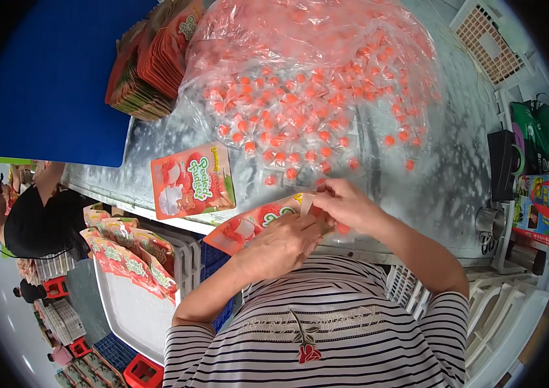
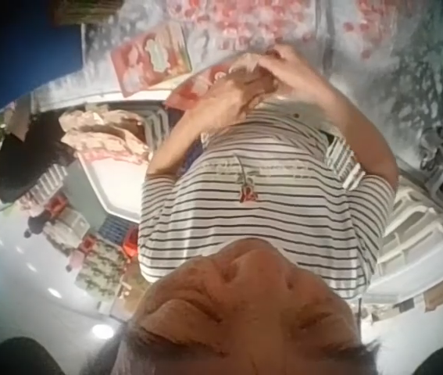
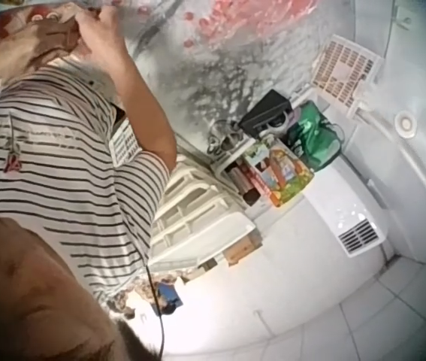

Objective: Packing small pink candies into plastic bags and placing them in a tray.

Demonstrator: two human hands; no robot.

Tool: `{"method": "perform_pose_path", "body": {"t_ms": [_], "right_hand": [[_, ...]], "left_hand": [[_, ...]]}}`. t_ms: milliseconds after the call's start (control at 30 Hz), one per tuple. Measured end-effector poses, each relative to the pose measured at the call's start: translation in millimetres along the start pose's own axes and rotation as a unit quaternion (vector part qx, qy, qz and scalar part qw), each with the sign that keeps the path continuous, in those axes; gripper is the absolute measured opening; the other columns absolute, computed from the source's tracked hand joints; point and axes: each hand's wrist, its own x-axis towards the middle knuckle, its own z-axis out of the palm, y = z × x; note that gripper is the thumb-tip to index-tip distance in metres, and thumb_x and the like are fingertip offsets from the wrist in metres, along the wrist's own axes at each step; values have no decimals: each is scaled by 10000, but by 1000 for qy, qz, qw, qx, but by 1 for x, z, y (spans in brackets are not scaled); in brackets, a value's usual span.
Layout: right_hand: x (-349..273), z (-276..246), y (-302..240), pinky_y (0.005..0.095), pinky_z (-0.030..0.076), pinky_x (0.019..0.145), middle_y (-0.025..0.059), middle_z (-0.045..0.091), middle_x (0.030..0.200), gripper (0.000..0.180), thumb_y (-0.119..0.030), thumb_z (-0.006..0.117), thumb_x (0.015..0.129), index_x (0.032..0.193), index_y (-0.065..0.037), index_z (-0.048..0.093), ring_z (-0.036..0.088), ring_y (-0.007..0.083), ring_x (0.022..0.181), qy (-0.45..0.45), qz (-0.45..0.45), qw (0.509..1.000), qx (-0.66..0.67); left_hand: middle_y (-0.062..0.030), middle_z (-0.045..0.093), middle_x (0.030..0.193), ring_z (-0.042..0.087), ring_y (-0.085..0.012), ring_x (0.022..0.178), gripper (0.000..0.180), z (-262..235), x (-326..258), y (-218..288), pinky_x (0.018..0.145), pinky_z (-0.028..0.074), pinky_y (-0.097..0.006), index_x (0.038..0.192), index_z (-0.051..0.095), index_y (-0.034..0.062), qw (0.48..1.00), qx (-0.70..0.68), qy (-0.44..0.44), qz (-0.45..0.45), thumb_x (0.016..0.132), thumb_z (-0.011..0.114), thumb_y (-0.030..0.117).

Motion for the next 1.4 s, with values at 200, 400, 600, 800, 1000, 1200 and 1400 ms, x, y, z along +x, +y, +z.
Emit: {"method": "perform_pose_path", "body": {"t_ms": [200,400,600,800,1000,1200,1400], "right_hand": [[0,-24,-44,264,391,458,30,533,644,324,-271,599,896,782,32,592,498,94,516,-157,153,975,-42],[-5,-23,-47,245,326,400,23,586,682,293,-248,520,970,968,23,631,439,56,459,-110,29,991,-70],[17,23,-19,219,403,494,31,609,730,209,-184,523,985,969,8,604,523,59,568,167,-241,953,80],[26,27,5,253,476,656,66,625,797,189,-163,538,978,1003,19,579,578,95,719,229,-330,916,-4],[-13,-27,29,270,484,653,99,623,901,159,-125,572,945,1045,-1,582,603,133,741,240,-266,932,-61],[-98,-55,90,333,475,614,133,540,935,158,-95,642,859,983,-20,580,573,276,686,295,-95,869,-386],[-90,-52,118,261,453,634,114,513,958,122,16,595,849,961,5,549,542,169,670,263,-126,911,-292]], "left_hand": [[-117,593,900,606,-308,800,222,5,2,-12,707,510,-407,1021,629,13,999,-10,32,9,800,647,3],[-121,586,843,599,-303,743,134,-9,-2,-16,646,501,-401,947,661,9,997,-53,38,-37,813,659,21],[-122,593,840,606,-310,750,118,-14,2,-10,638,503,-397,937,667,14,996,-70,35,-53,820,668,30],[-130,615,884,616,-319,798,132,-15,2,-8,684,512,-405,948,662,11,995,-85,18,-57,821,667,47],[-113,645,933,634,-286,803,150,-22,-12,-7,665,522,-360,977,676,32,993,-61,55,-79,830,689,61],[-91,661,870,632,-252,777,139,-28,-21,-10,670,519,-341,937,678,21,988,-65,99,-95,804,709,45],[-114,615,855,613,-298,759,131,-27,-29,1,645,503,-389,904,647,-9,993,50,101,-27,815,697,73]]}}
